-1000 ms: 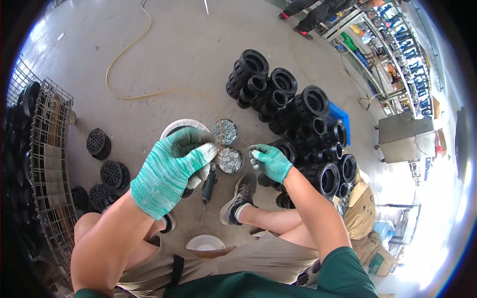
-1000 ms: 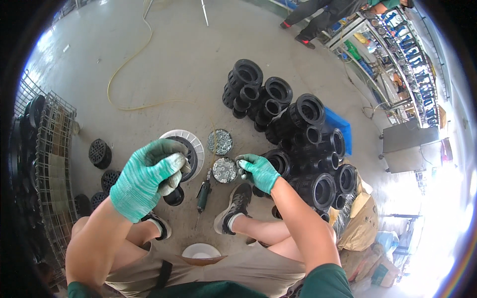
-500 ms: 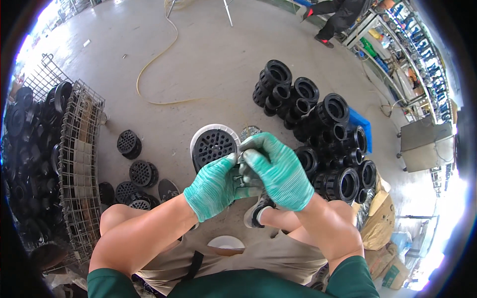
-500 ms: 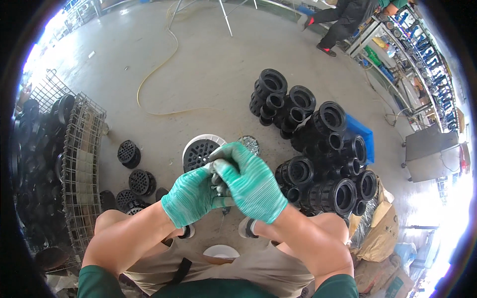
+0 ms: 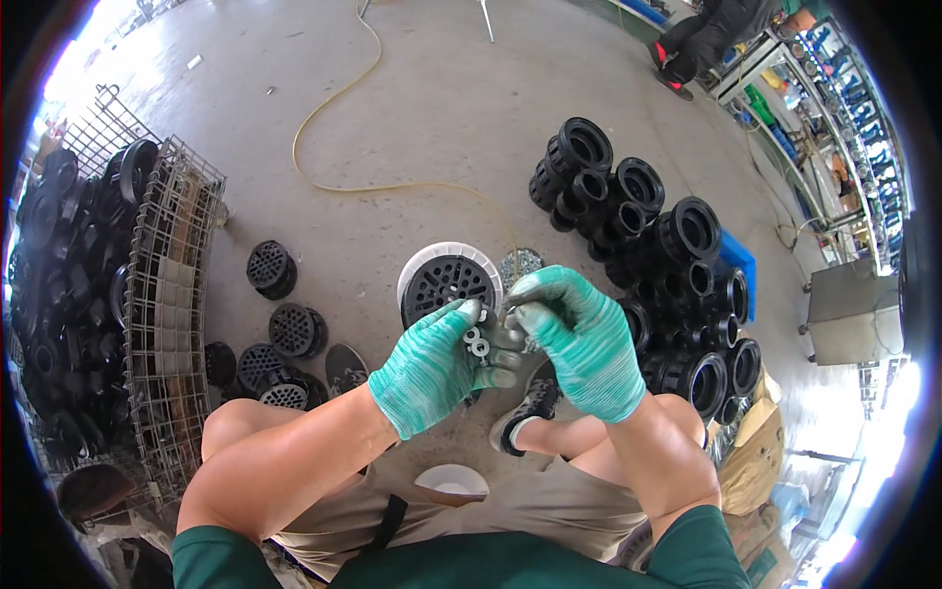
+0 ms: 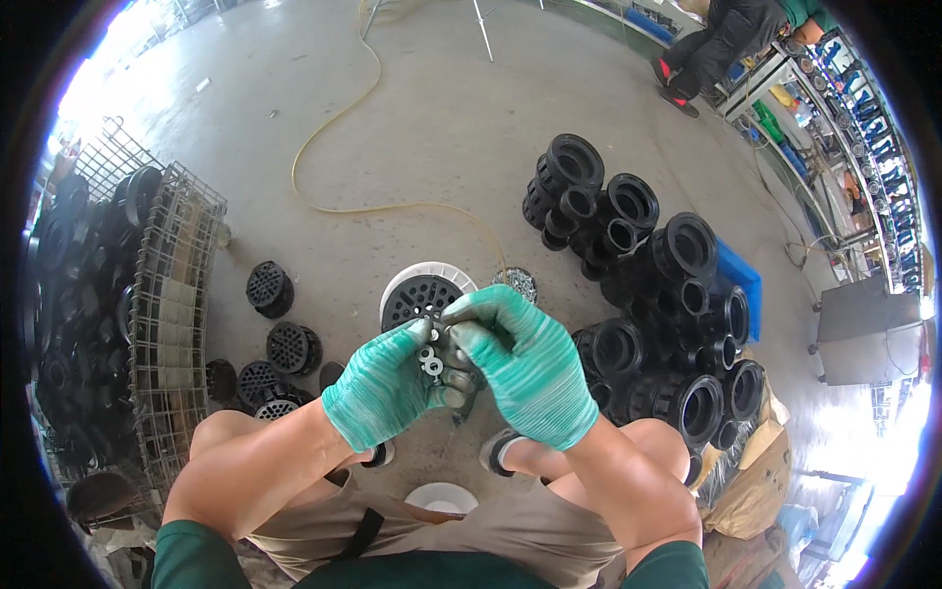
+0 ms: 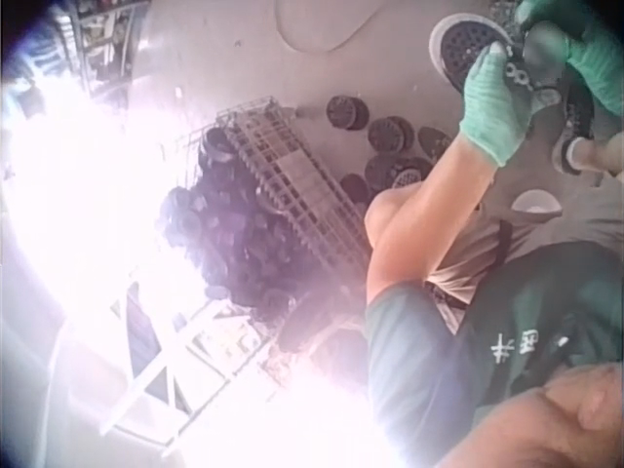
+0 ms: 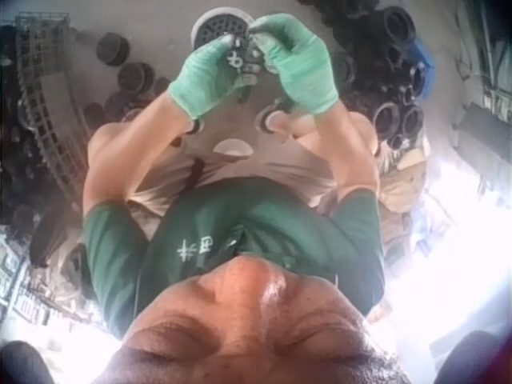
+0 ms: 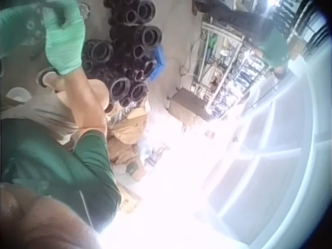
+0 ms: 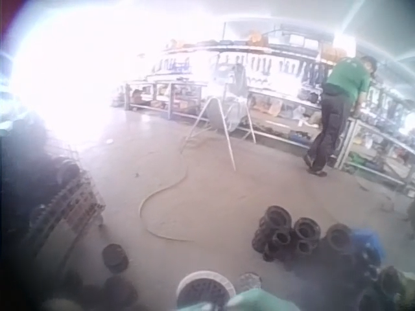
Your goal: The person places a black circular component onto a white base, takes a metal fastener from a container, and uses a pneumatic tool to secure it into the component.
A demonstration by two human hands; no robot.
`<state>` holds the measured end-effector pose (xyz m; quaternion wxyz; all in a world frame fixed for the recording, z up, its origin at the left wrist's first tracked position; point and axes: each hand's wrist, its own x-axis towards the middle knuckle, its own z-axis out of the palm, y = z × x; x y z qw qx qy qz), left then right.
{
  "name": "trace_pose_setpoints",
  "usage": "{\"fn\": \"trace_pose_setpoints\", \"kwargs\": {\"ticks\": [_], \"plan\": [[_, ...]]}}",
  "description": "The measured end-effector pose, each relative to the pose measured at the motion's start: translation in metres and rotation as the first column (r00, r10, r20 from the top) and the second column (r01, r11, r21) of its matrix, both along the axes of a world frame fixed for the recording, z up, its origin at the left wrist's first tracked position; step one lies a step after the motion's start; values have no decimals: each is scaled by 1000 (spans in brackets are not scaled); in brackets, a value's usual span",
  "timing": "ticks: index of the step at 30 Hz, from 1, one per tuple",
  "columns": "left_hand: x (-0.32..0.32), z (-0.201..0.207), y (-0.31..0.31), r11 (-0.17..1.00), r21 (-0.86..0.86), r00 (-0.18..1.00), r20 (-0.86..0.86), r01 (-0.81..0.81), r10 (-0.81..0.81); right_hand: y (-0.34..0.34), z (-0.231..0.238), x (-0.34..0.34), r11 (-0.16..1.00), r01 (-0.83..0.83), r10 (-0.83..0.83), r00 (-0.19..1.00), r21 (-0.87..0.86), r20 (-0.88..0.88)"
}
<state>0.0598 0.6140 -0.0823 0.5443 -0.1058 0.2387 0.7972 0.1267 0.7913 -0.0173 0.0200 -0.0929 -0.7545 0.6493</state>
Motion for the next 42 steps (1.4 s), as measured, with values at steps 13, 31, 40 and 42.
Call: {"fn": "trace_pose_setpoints", "kwargs": {"ticks": [13,31,40,42], "plan": [[0,25,2,972,-152,961,-239,-179,139,1,-8,-11,996,-8,19,993,-91,118],[7,26,-4,927,-279,907,-402,-250,124,-10,-25,-12,992,37,-27,996,-123,82],[7,22,-5,923,-278,910,-389,-265,144,-10,-26,-11,959,31,-15,998,281,-59],[7,20,-7,931,-260,901,-413,-257,133,-10,-25,-11,936,7,17,998,351,-66]]}}
